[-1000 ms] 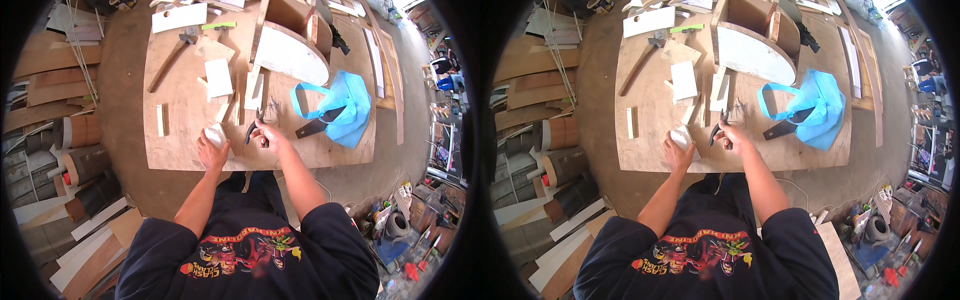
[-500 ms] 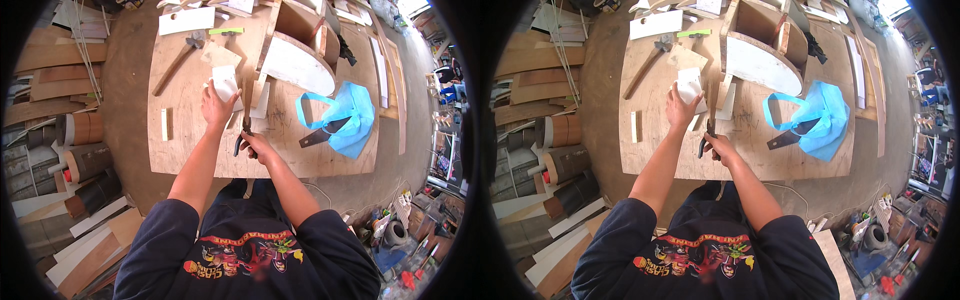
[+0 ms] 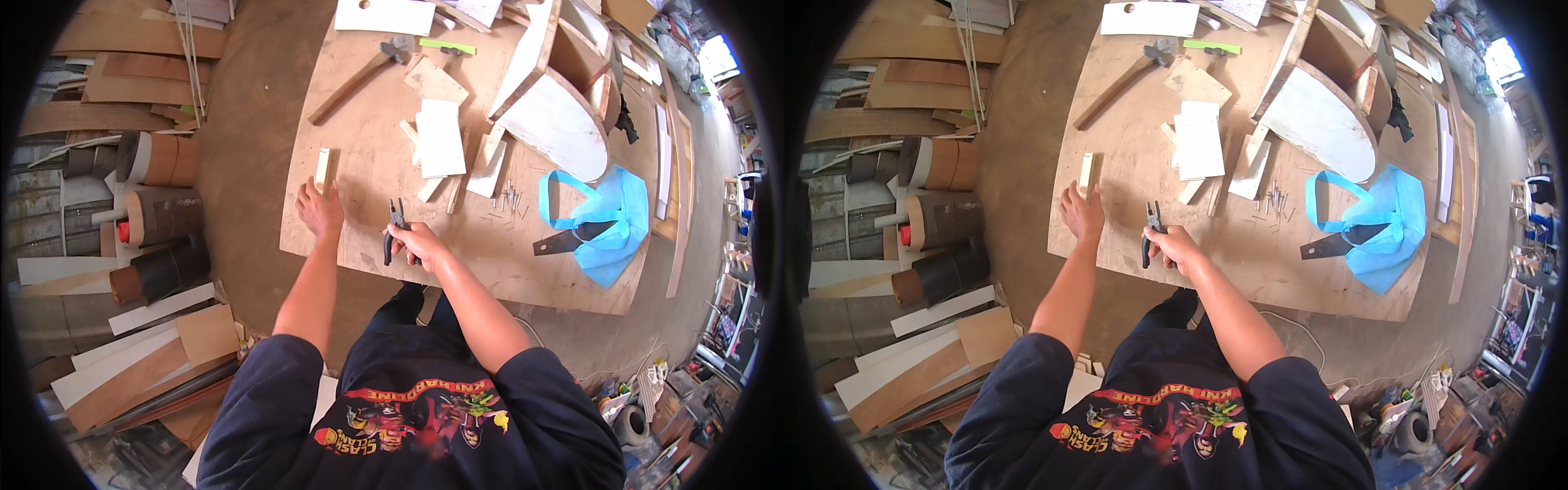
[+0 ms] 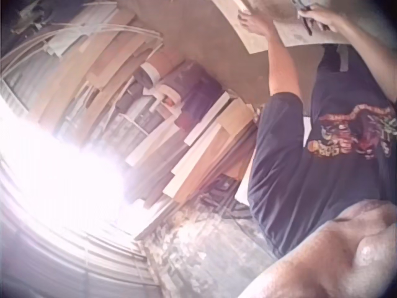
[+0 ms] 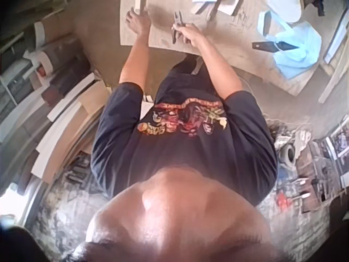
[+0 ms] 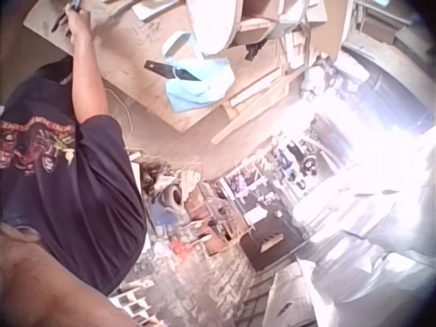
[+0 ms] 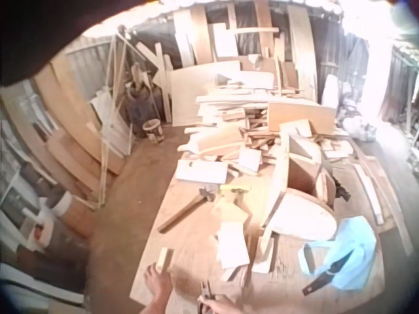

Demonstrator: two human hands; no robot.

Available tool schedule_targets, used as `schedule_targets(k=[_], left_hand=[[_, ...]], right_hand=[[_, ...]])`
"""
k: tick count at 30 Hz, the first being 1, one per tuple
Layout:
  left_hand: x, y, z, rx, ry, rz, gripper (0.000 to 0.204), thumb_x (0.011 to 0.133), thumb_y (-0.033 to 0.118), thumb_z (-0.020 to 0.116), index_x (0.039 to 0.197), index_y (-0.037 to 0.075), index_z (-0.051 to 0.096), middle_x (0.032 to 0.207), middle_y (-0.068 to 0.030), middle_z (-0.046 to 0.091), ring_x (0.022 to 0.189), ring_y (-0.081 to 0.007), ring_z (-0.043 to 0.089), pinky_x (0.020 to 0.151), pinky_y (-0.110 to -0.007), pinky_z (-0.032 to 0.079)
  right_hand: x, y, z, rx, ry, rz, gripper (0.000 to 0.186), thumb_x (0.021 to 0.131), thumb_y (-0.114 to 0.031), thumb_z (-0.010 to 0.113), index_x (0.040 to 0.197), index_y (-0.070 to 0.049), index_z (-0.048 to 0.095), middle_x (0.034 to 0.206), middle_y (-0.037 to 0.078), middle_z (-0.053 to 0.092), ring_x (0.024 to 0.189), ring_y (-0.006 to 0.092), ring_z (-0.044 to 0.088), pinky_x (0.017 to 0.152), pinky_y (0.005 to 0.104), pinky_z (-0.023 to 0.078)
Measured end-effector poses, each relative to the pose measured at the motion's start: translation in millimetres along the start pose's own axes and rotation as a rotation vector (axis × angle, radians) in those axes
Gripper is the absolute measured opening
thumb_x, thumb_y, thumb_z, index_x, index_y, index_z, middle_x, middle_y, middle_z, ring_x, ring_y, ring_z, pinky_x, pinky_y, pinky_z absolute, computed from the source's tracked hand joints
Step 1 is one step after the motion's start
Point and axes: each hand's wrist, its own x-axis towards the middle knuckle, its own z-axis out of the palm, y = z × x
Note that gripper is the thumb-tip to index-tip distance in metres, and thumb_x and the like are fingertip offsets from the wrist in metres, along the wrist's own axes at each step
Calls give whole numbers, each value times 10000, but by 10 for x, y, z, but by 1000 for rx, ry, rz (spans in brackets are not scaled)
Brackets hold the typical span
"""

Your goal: The person cleans debris from the edges of small wooden blocks using a tool and their hands, then picks up and examines the blocks one at a time.

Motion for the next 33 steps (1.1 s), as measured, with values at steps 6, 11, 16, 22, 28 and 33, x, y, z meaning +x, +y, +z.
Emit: schedule_targets(k=[6,11,16,22,28,33], left_hand=[[321,-170,45,-6,-288,-9,553,895,305,728,1372,76,569,1257,-171,619,1172,-371,585,970,-485,491],[124,-224,-23,-224,-379,148,373,837,169,731,1200,92,698,1166,-137,655,1104,-356,617,941,-447,518],[-376,-77,-315,-307,-567,778,331,727,77,704,1044,149,764,1140,-46,668,1157,-289,585,1048,-505,440],[-708,270,-72,-330,-541,909,353,710,73,693,1048,158,753,1233,-51,645,1307,-287,500,1171,-549,290],[-925,431,117,-277,-435,609,526,915,278,596,1417,138,525,1539,-151,428,1478,-375,313,1192,-593,224],[-1033,570,270,-168,-325,415,605,1042,434,469,1531,88,382,1620,-207,310,1527,-421,205,1188,-611,207]], right_hand=[[-52,256,121,-132,-6,61,392,994,-405,652,1150,-51,711,752,30,638,460,72,419,417,269,349],[-244,406,-46,-119,7,27,356,978,-381,675,1069,-39,708,749,41,651,464,97,434,412,290,346],[-496,523,-353,-157,-17,65,350,975,-370,679,1084,-40,715,743,25,646,466,87,430,413,283,333],[-594,818,-498,-258,19,182,347,951,-401,709,1020,-61,713,738,23,643,474,74,419,426,271,317],[-530,1049,-613,-232,-64,233,378,952,-442,701,1048,-78,740,725,8,641,480,68,420,445,266,337],[-351,1018,-618,-201,-71,251,378,941,-454,722,955,-77,709,700,5,617,500,80,394,459,285,318]])
